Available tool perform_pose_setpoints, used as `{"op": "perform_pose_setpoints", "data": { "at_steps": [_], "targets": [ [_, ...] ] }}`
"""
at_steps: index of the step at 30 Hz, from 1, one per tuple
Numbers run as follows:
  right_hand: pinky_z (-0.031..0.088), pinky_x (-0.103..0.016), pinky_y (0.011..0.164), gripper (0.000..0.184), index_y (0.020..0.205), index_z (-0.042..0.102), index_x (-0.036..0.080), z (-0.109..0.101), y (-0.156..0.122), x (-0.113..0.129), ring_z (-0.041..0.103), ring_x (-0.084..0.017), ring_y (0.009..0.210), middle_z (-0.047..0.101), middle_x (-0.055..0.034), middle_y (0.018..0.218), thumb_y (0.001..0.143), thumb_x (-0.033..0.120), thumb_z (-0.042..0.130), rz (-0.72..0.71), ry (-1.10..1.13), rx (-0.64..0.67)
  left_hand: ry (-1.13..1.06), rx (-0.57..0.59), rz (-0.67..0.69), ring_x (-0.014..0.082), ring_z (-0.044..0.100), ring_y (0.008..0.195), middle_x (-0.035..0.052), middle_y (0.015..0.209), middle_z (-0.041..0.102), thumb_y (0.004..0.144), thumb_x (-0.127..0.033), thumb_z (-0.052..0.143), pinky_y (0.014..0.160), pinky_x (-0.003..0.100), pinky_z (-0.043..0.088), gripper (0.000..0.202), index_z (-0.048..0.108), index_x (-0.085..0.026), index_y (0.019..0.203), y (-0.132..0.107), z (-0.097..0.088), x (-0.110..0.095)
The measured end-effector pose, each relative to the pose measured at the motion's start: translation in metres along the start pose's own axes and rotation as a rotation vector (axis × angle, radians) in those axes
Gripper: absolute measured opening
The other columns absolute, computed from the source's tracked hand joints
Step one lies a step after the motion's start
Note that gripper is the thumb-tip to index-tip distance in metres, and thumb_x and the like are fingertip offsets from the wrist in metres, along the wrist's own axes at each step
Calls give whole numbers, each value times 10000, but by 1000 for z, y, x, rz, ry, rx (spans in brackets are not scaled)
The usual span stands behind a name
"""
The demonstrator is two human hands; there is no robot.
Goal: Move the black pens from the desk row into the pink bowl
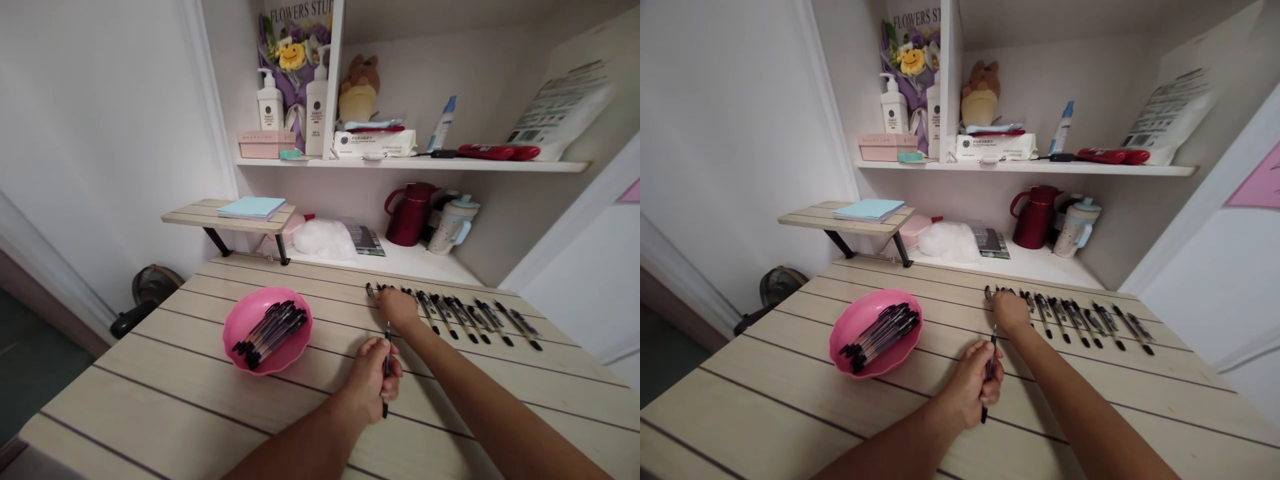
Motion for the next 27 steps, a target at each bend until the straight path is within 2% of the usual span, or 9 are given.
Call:
{"op": "perform_pose_setpoints", "data": {
  "at_steps": [14, 21, 24, 27],
  "targets": [
    [442, -302, 713, 269, 878, 644, 99, -4, -4, 10, 628, -233, 868, 651, -197, 948, 843, 259, 431, -36, -27, -24, -8, 12, -9, 6, 227, 291, -68, 504, 460, 713, -461, 537, 349, 173, 85, 297, 439, -193, 795, 1, 0, 1],
    [425, -283, 673, 273, 836, 657, 165, -13, -13, -6, 627, -220, 842, 671, -134, 893, 835, 295, 417, 10, 13, -29, -61, -9, -4, 10, 249, 303, -59, 517, 474, 694, -480, 574, 342, 165, 101, 337, 461, -185, 812, 2, -3, 3],
    [406, -246, 613, 300, 734, 647, 167, -17, -34, -15, 622, -184, 734, 676, -102, 787, 820, 320, 404, 18, 218, -9, -162, -73, 45, 26, 340, 347, -41, 552, 500, 687, -474, 595, 350, 155, 178, 346, 477, -180, 827, 5, -8, -1],
    [361, -222, 480, 427, 612, 579, 166, -3, -72, -8, 525, -121, 465, 622, -41, 577, 833, 427, 323, -26, 664, 169, -346, -153, 187, 73, 519, 524, -5, 651, 552, 678, -440, 624, 493, 185, 388, 320, 492, -175, 798, 9, -16, -12]
  ]
}}
Point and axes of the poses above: each hand's wrist, its own y-axis towards the middle knuckle, its own z-axis out of the palm, x = y × z, the point moved 7 cm from there along y, towards the middle knuckle
